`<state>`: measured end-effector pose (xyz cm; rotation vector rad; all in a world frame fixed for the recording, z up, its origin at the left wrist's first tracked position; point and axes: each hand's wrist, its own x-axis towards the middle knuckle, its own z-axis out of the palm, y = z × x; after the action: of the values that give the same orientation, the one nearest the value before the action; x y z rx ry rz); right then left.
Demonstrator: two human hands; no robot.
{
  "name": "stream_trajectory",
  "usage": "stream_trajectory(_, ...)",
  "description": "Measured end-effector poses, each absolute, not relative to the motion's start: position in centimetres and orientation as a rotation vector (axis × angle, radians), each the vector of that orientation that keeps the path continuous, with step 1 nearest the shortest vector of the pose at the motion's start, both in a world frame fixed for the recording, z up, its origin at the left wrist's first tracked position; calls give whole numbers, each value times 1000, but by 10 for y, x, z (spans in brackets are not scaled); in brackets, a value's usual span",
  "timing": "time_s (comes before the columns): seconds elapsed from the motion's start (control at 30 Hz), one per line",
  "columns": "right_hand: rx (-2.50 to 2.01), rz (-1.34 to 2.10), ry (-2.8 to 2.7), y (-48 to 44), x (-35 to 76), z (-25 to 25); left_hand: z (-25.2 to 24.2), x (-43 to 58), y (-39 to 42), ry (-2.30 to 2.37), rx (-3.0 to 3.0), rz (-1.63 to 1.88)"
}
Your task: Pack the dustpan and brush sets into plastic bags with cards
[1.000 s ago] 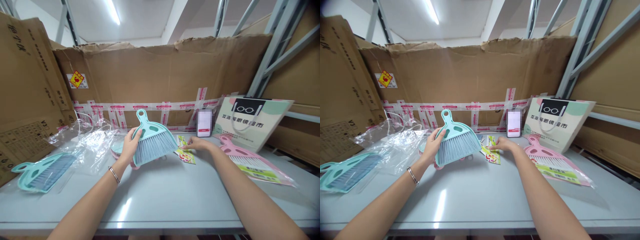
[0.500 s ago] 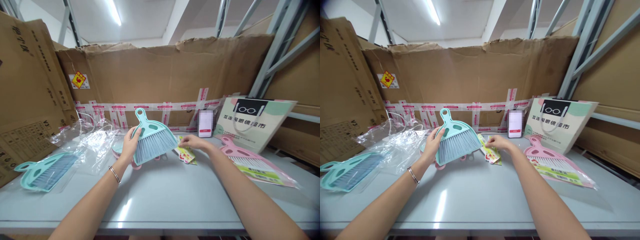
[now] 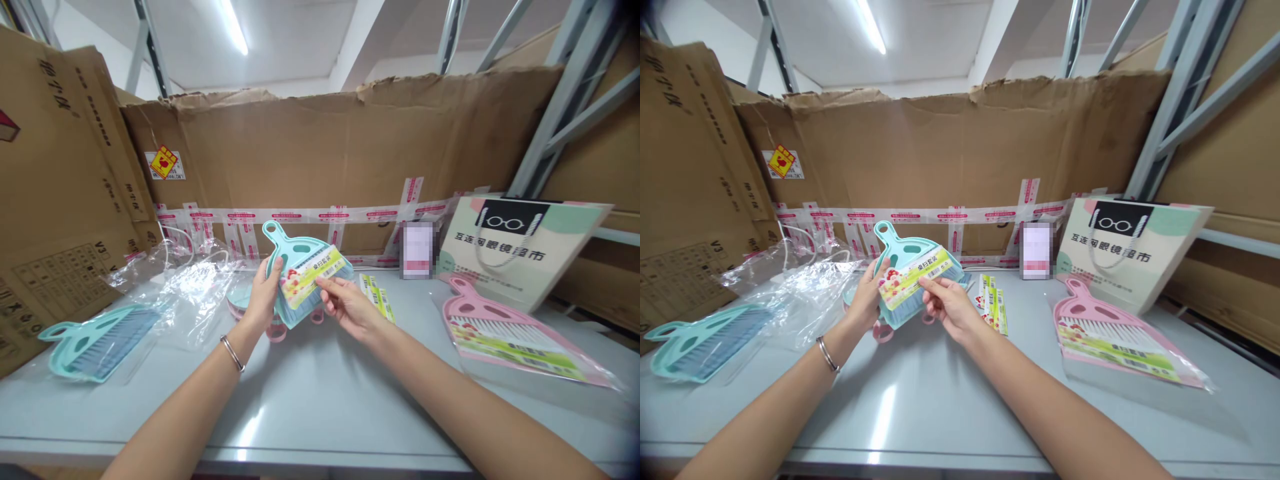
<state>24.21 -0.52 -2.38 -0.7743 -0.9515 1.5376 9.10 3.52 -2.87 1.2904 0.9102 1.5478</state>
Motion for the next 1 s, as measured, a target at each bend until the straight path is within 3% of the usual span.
stream_trajectory(0.77,-932,1156,-626,-1,230,-46,-20,90,29,933,1445,1579)
stream_trajectory(1.0,-684,1471,-805,-12,231,-38,-24,101,19,912,1402,1529)
